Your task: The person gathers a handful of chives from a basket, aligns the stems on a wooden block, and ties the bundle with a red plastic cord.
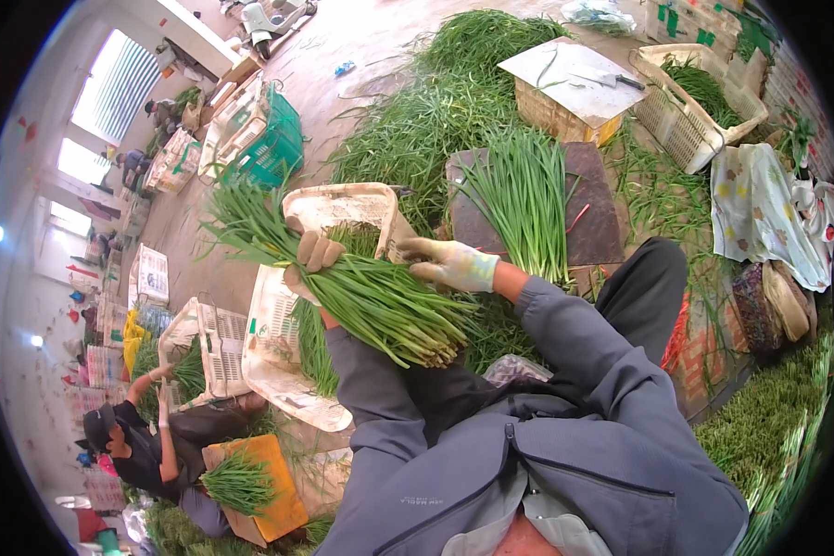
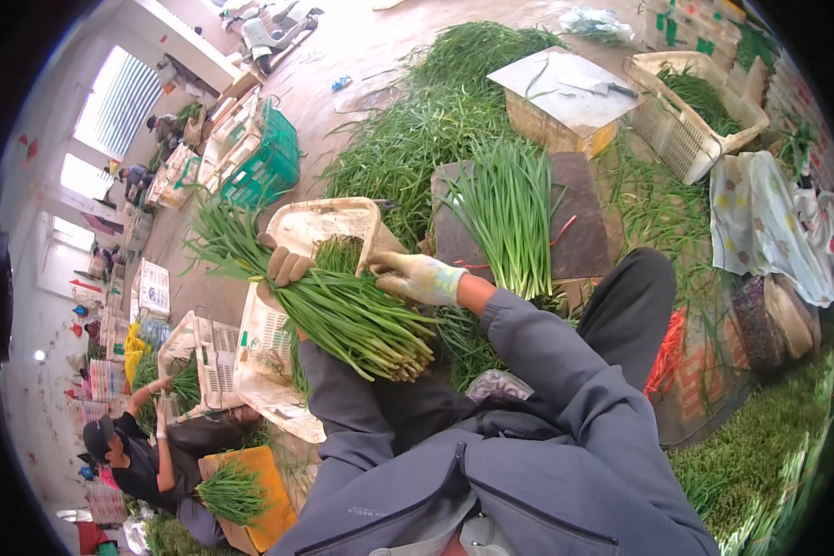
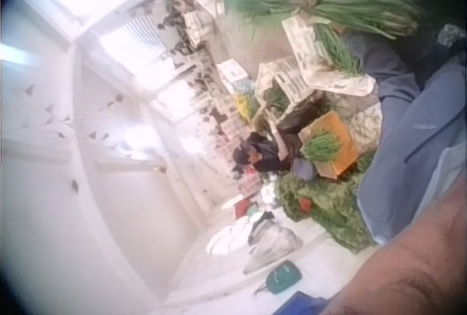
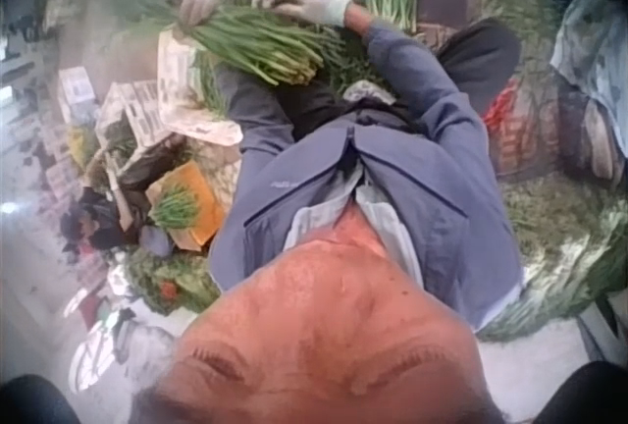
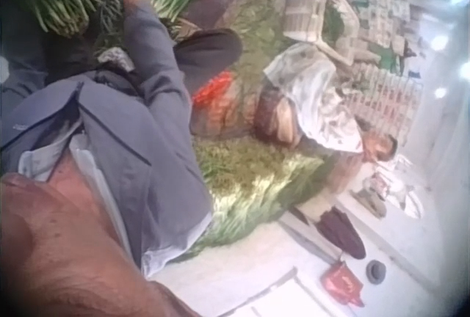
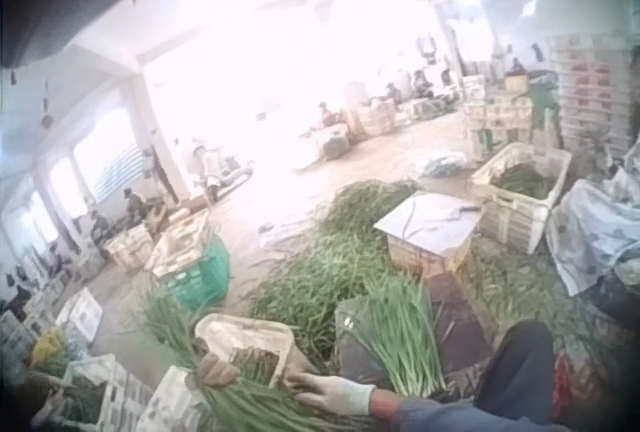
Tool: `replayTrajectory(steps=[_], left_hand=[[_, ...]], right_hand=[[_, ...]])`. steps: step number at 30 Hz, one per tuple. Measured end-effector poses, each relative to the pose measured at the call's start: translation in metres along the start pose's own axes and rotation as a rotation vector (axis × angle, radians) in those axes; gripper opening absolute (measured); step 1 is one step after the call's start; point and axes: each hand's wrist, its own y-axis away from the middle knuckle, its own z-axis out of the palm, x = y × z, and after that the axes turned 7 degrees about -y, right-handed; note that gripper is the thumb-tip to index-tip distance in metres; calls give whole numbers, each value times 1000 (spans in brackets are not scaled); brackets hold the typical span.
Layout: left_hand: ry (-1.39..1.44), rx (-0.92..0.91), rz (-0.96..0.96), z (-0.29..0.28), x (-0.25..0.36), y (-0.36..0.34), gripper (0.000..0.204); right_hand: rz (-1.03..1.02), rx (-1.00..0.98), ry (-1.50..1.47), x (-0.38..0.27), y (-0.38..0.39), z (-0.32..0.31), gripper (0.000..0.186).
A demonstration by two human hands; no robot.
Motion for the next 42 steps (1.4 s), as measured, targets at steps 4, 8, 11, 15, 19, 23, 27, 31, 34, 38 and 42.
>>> replayTrajectory(steps=[4, 8, 11, 15, 19, 23, 27, 31, 34, 38, 42], left_hand=[[-10, -47, -6, 1, 6, 3, 68], [-5, -39, 80, 7, 5, 4, 68], [-106, 22, 129, -2, 19, 1, 56], [-305, 90, 149, -10, 25, 1, 50], [-421, 207, 141, -7, 1, -7, 58], [-486, 267, 78, -7, 4, -5, 61], [-562, 361, 87, -10, 7, -7, 60], [-568, 416, 26, -19, 15, -6, 50], [-599, 522, -24, -26, 25, -2, 33], [-644, 636, -14, -24, 20, -14, 21], [-676, 681, 5, -29, 28, -9, 21]], right_hand=[[63, -94, 10, 29, 3, 6, 33], [40, -153, 295, 95, 61, 2, 27], [442, -398, 685, 123, 104, -12, 27], [39, 281, 318, 10, 86, -19, 19], [-279, 143, 500, -54, 59, 13, 30], [-276, -7, 836, -57, 29, 45, 30], [-432, 51, 888, -34, 23, 39, 17], [-443, 113, 844, -24, 21, 37, 12], [-345, -46, 782, -16, 46, 26, 13], [148, -638, 881, 38, 124, 2, 18], [348, -525, 717, -1, 111, -13, 24]])
